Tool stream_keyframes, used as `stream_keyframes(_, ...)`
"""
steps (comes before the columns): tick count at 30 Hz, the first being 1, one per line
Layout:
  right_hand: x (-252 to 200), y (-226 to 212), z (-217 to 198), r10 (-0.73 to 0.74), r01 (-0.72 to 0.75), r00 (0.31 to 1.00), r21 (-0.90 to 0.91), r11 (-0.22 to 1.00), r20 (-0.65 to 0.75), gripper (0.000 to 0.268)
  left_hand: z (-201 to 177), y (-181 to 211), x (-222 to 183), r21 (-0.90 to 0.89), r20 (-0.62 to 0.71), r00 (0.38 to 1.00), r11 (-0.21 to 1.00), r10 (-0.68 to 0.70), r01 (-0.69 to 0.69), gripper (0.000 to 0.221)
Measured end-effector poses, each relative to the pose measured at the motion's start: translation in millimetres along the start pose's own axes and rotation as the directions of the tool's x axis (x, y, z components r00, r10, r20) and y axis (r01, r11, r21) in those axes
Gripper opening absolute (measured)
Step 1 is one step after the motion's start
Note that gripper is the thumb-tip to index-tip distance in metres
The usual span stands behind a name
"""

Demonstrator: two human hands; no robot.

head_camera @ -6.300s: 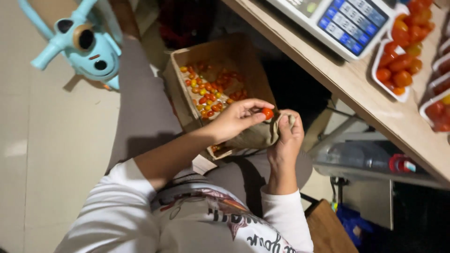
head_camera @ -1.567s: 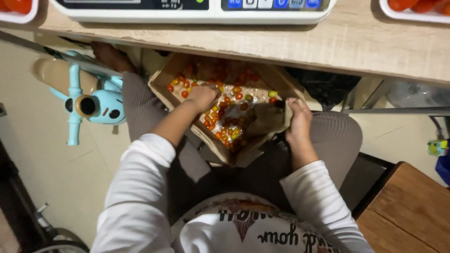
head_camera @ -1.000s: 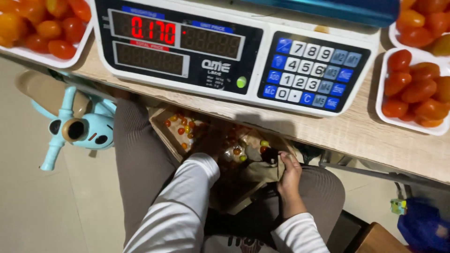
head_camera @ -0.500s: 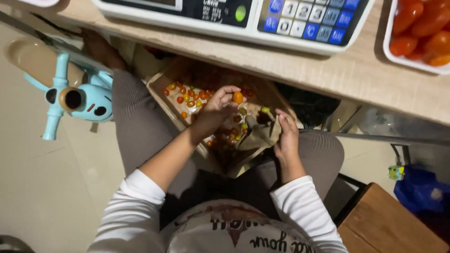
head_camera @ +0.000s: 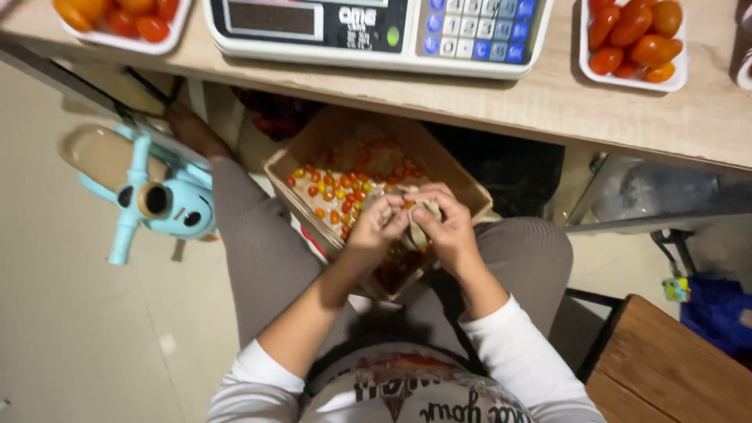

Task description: The person sorts tomatoes from a cardboard box by hand, places them onto a plastic tray, and weighs the tray using a digital scale before moving the tray aside.

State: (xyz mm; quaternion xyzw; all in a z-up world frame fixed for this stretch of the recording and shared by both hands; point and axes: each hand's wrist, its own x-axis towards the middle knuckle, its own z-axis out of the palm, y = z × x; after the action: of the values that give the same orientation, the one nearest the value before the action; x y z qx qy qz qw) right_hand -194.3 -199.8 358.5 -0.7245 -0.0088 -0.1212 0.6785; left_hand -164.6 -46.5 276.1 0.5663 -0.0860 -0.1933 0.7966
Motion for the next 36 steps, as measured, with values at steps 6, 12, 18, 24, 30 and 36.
stream_keyframes(6,-9,-2,4,0.023,-0.014,0.997,0.118,0.993,-0.071,0.021,18,61,-22,0.096,0.107,0.992,0.993,0.063,-0.074,0.036)
stream_keyframes(12,-13,-6,11,0.093,-0.057,0.989,0.284,0.957,-0.117,0.023,5,44,-27,0.135,0.094,0.996,0.991,0.002,-0.015,0.038)
stream_keyframes(18,-19,-21,21,0.015,-0.010,0.994,0.043,0.999,-0.112,0.016,16,51,-29,-0.040,-0.194,0.981,0.999,0.008,-0.016,0.035)
stream_keyframes(24,-18,-44,27,-0.019,0.016,0.996,-0.030,0.999,-0.091,0.023,14,61,-34,0.009,-0.131,0.990,0.998,0.058,-0.057,0.036)
stream_keyframes(30,-24,-30,16,-0.023,0.022,0.998,-0.017,1.000,-0.060,0.007,0,63,-38,-0.020,-0.009,0.997,0.997,-0.074,0.073,0.036)
stream_keyframes(36,-24,-60,25,-0.109,0.120,0.984,-0.074,0.990,0.144,0.035,2,73,-41,-0.054,-0.014,0.992,0.991,-0.123,0.122,0.036)
